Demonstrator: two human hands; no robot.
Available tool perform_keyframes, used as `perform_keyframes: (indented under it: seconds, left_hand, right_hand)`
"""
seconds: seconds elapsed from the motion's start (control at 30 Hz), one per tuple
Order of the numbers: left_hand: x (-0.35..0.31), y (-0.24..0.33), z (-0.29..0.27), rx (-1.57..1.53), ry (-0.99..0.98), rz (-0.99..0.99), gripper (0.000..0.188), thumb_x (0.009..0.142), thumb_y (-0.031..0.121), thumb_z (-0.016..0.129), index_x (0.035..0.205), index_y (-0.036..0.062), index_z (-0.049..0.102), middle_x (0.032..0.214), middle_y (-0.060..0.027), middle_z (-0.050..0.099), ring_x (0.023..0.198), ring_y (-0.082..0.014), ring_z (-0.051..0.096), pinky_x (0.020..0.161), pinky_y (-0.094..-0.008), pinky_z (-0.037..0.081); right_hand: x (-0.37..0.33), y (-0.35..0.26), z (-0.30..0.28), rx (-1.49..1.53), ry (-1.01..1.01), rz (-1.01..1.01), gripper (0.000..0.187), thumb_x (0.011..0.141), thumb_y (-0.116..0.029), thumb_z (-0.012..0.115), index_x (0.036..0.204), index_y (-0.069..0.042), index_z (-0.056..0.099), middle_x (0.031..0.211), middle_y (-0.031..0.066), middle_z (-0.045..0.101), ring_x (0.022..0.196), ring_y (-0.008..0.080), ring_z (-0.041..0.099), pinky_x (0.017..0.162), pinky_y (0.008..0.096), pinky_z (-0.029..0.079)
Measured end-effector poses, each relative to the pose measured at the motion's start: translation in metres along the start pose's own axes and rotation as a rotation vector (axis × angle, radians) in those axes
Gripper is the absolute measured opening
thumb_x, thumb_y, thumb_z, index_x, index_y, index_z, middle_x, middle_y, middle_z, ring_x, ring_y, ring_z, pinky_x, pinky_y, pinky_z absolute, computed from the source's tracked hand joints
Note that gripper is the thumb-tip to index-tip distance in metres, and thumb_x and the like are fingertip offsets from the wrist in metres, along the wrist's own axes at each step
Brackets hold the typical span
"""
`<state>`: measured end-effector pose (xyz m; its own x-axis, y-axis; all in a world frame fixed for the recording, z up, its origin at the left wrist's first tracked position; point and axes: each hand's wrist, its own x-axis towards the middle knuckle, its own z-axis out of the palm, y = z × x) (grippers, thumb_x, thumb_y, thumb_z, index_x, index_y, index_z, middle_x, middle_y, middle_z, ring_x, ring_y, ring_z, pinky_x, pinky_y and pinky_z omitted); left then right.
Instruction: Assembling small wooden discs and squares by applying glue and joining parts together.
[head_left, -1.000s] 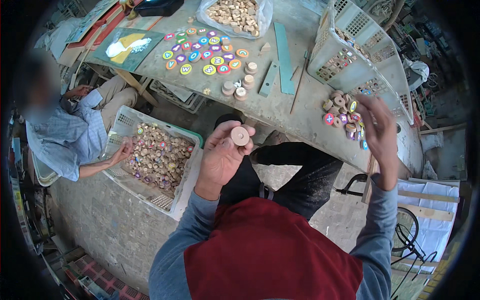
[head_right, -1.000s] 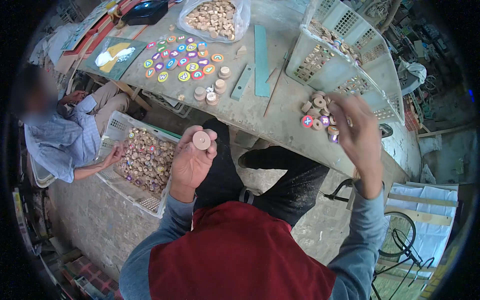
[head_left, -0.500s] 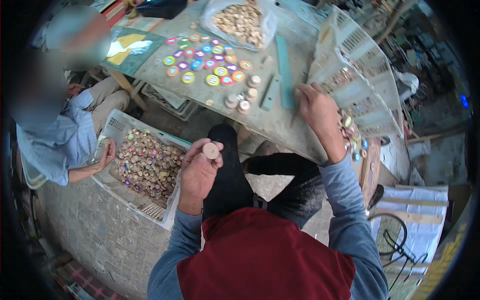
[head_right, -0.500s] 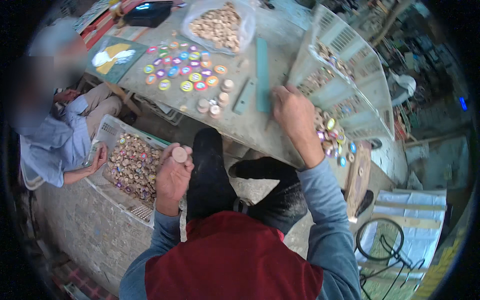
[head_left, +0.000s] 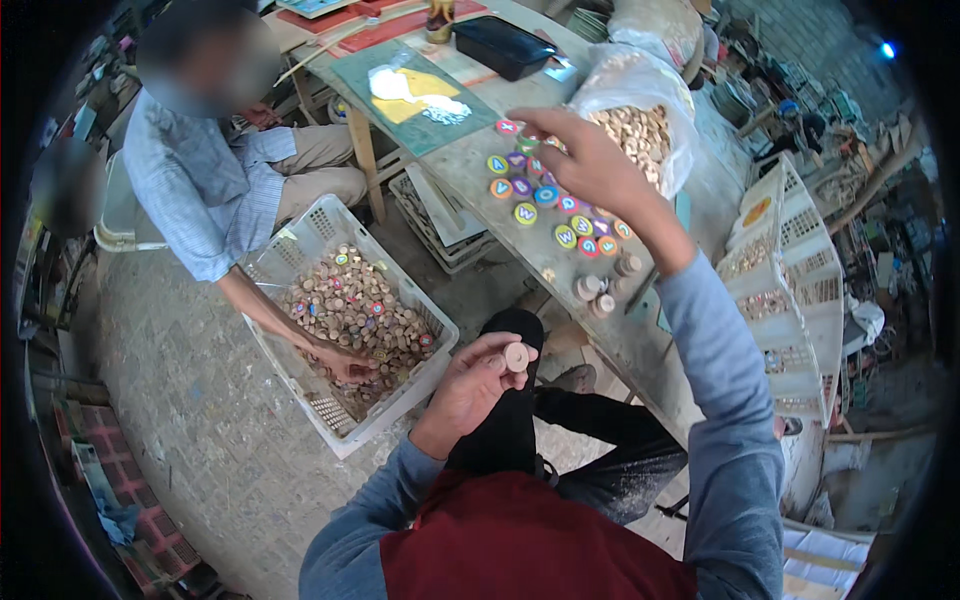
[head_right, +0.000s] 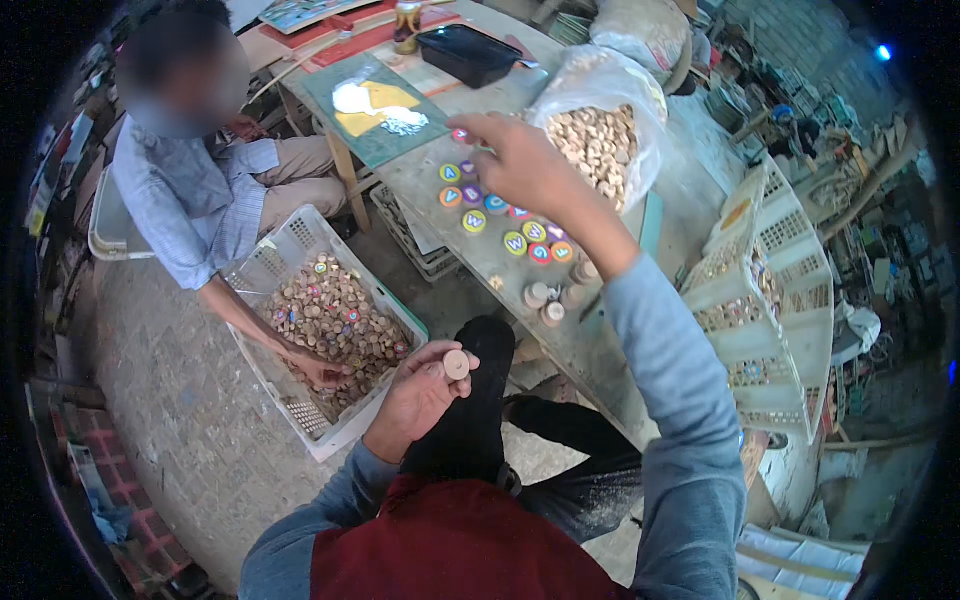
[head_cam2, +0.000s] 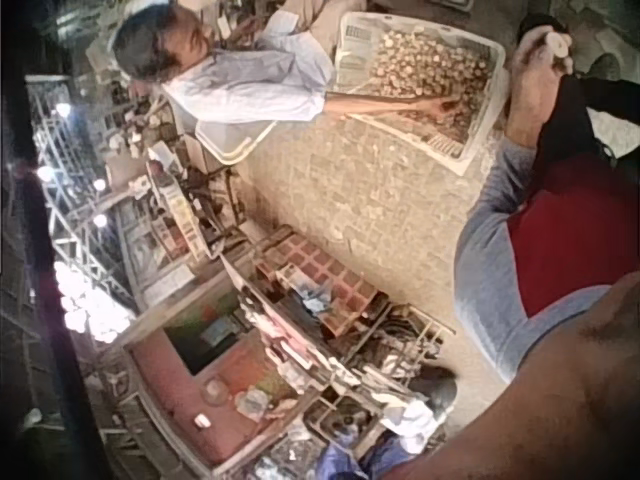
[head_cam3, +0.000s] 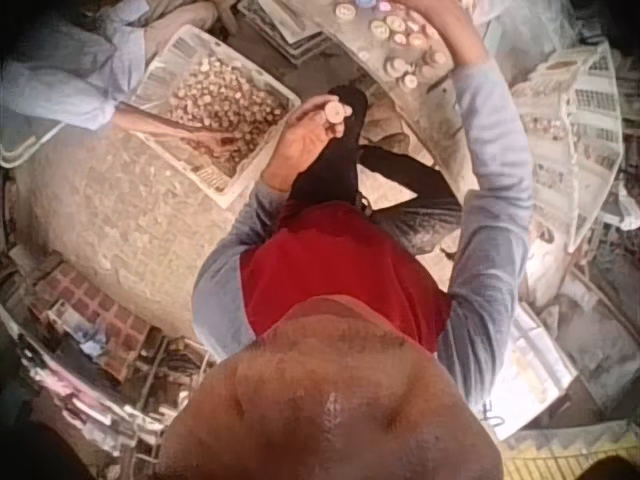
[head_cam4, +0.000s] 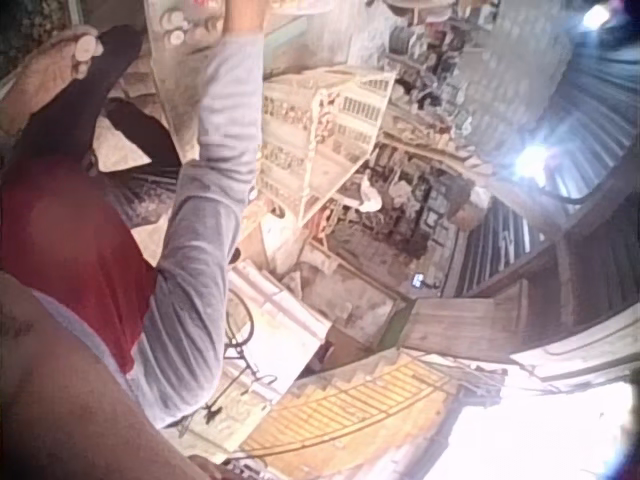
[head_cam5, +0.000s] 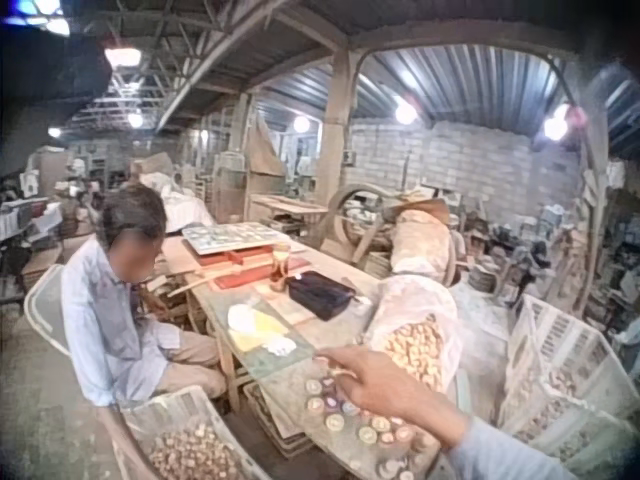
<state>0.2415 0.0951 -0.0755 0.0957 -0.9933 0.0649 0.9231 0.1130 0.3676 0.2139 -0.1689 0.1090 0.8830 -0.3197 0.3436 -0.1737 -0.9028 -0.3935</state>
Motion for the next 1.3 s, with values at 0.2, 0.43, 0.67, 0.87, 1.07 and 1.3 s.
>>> perform_keyframes:
  seconds: [0.2, 0.43, 0.67, 0.87, 1.07, 1.3]
  left_hand:
    - [-0.007, 0.019, -0.007, 0.027, 0.063, 0.097, 0.033, 0.095, 0.009, 0.055, 0.127, 0.0009, 0.057, 0.119, -0.0205, 0.064, 0.090, -0.0197, 0.061, 0.081, -0.0338, 0.049]
    - [-0.016, 0.035, -0.019, 0.029, 0.138, 0.160, 0.033, 0.094, 0.007, 0.056, 0.126, 0.0004, 0.058, 0.117, -0.0207, 0.065, 0.088, -0.0202, 0.061, 0.080, -0.0330, 0.049]
    - [-0.014, 0.040, -0.016, 0.029, 0.109, 0.157, 0.033, 0.094, 0.006, 0.055, 0.127, 0.0003, 0.058, 0.117, -0.0206, 0.065, 0.089, -0.0199, 0.061, 0.080, -0.0325, 0.049]
    - [-0.014, 0.038, -0.016, 0.038, 0.111, 0.151, 0.033, 0.095, 0.008, 0.055, 0.127, 0.0003, 0.057, 0.117, -0.0205, 0.064, 0.089, -0.0199, 0.060, 0.081, -0.0327, 0.048]
    - [-0.017, 0.034, -0.009, 0.058, 0.071, 0.141, 0.035, 0.097, 0.012, 0.054, 0.130, 0.0011, 0.054, 0.119, -0.0199, 0.063, 0.091, -0.0225, 0.063, 0.085, -0.0359, 0.050]
    - [0.002, 0.024, 0.027, 0.022, -0.042, 0.110, 0.038, 0.096, 0.014, 0.057, 0.132, 0.0039, 0.053, 0.122, -0.0202, 0.062, 0.096, -0.0231, 0.063, 0.083, -0.0328, 0.052]
  right_hand:
    - [0.097, 0.057, 0.057, -0.106, -0.095, 0.098, 0.050, 0.080, -0.012, 0.053, 0.129, -0.011, 0.060, 0.118, 0.0202, 0.065, 0.111, 0.0358, 0.062, 0.094, 0.0429, 0.048]
    - [0.130, 0.072, 0.083, -0.182, -0.200, 0.306, 0.050, 0.079, -0.011, 0.053, 0.128, -0.011, 0.061, 0.115, 0.0204, 0.066, 0.109, 0.0345, 0.063, 0.093, 0.0413, 0.049]
    - [0.134, 0.063, 0.084, -0.270, -0.219, 0.258, 0.041, 0.077, -0.006, 0.052, 0.115, -0.007, 0.069, 0.112, 0.0226, 0.067, 0.106, 0.0349, 0.064, 0.093, 0.0392, 0.049]
    - [0.130, 0.079, 0.078, 0.048, -0.092, 0.293, 0.032, 0.079, -0.006, 0.053, 0.106, 0.001, 0.069, 0.099, 0.0156, 0.070, 0.091, 0.0272, 0.065, 0.081, 0.0351, 0.050]
    - [0.092, 0.041, 0.026, 0.502, 0.025, 0.459, 0.029, 0.083, -0.006, 0.050, 0.106, -0.004, 0.068, 0.099, 0.0006, 0.065, 0.086, 0.0128, 0.053, 0.081, 0.0287, 0.043]
    - [-0.018, -0.045, -0.058, 0.819, 0.144, 0.365, 0.038, 0.080, 0.001, 0.049, 0.115, -0.001, 0.064, 0.109, 0.0063, 0.065, 0.103, 0.0149, 0.057, 0.090, 0.0293, 0.042]
